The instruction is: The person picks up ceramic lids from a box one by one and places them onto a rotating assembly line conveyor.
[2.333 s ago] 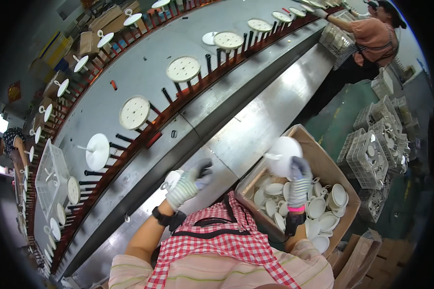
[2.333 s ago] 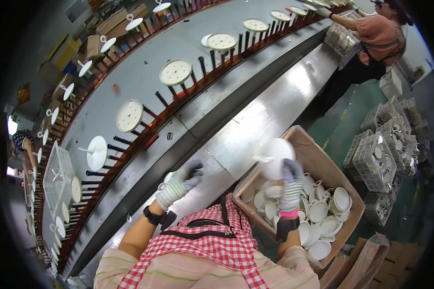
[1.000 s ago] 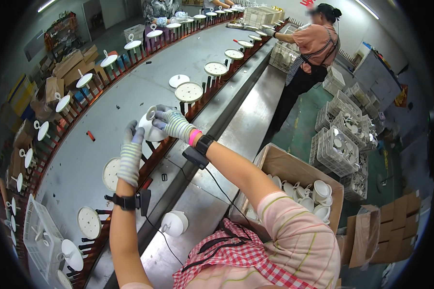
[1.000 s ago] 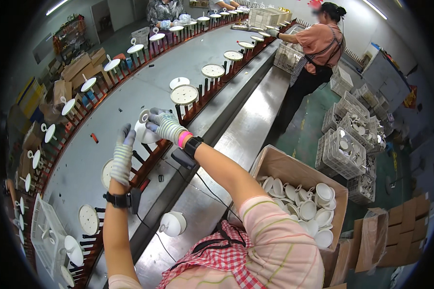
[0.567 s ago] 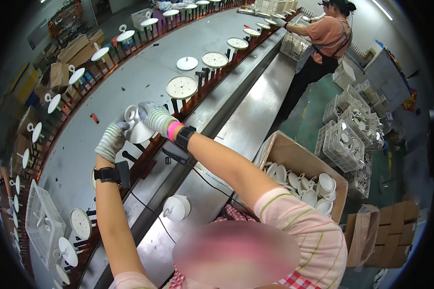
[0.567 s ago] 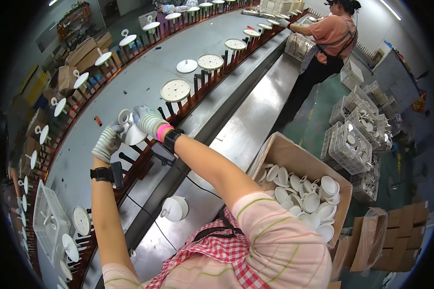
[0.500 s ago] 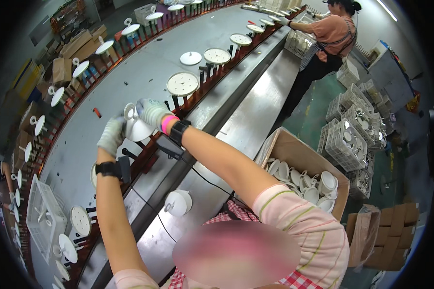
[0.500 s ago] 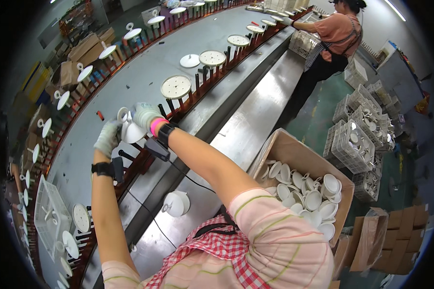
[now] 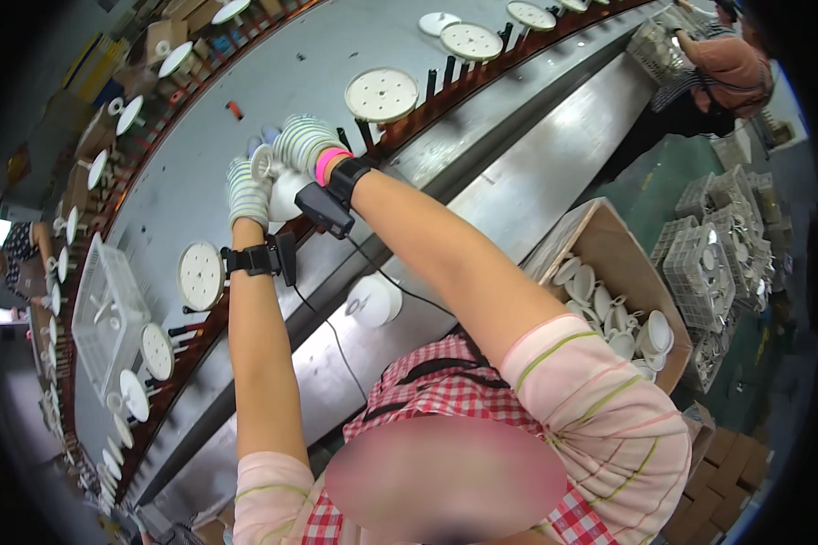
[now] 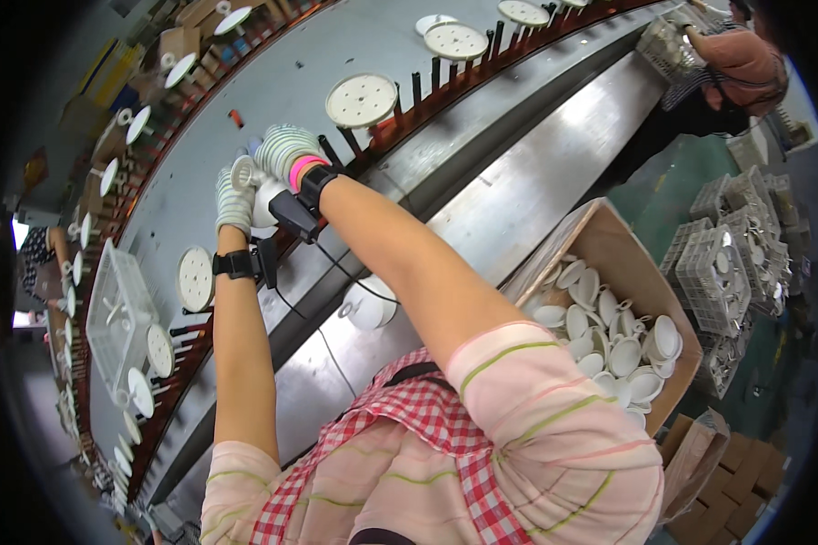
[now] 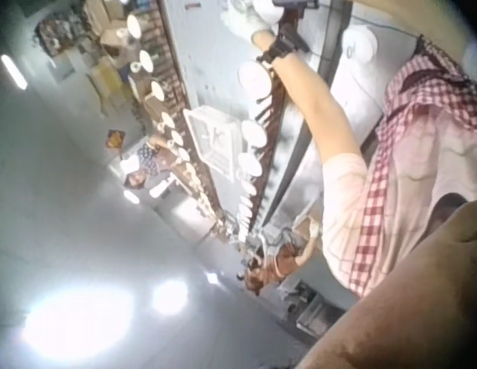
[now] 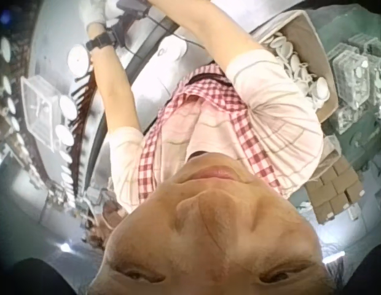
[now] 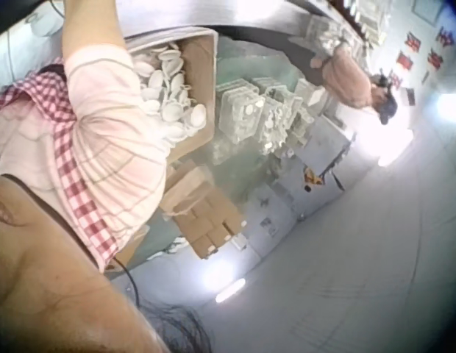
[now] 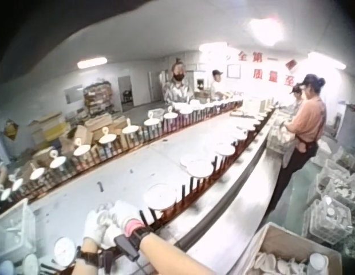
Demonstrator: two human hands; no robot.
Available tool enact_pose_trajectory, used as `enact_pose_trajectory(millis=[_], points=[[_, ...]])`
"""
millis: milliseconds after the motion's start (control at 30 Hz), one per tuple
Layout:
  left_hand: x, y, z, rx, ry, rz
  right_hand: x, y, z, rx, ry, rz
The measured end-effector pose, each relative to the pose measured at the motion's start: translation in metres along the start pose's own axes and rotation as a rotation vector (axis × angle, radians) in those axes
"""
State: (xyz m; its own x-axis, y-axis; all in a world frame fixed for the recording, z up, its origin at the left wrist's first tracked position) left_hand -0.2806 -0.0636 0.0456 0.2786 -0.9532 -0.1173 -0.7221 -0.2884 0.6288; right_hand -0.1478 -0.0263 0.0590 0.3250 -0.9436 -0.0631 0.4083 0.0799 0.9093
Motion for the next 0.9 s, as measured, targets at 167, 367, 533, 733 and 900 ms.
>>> enact_pose_trajectory(millis=[167,367,533,733,900], points=[[0.035,-0.003,0.037,0.251,-0.230,0.062,0.074,-0.021,0.007,0.155,0.180,-0.234],[0.039,0.057,0.124,0.364,0.068,-0.150,0.261,0.017,-0.071,-0.433,0.524,-0.597],[0.146,0.037,0.035,-0.304,-0.161,-0.428,0.393,0.005,-0.334,-0.770,-0.451,-0.877],[0.227,0.020,0.013,-0.356,-0.261,-0.499,0.435,-0.111,-0.510,0.487,-0.681,0.170],[0.224,-0.071,-0.002,-0.226,-0.422,-0.192,0.453,-0.221,-0.602,0.924,-0.505,0.625]])
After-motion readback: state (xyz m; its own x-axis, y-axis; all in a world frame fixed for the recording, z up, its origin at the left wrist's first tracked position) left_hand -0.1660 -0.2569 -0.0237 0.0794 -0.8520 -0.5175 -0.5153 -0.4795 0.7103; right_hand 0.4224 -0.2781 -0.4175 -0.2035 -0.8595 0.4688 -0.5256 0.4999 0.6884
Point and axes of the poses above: each hand's wrist, its own x-axis away from the middle knuckle, its own y-axis out of the back of the hand, z = x × y, the point moved 8 cm from there along -x, towards the middle knuckle, and after that the axes turned 11 degrees about x, right-handed, at the moved point
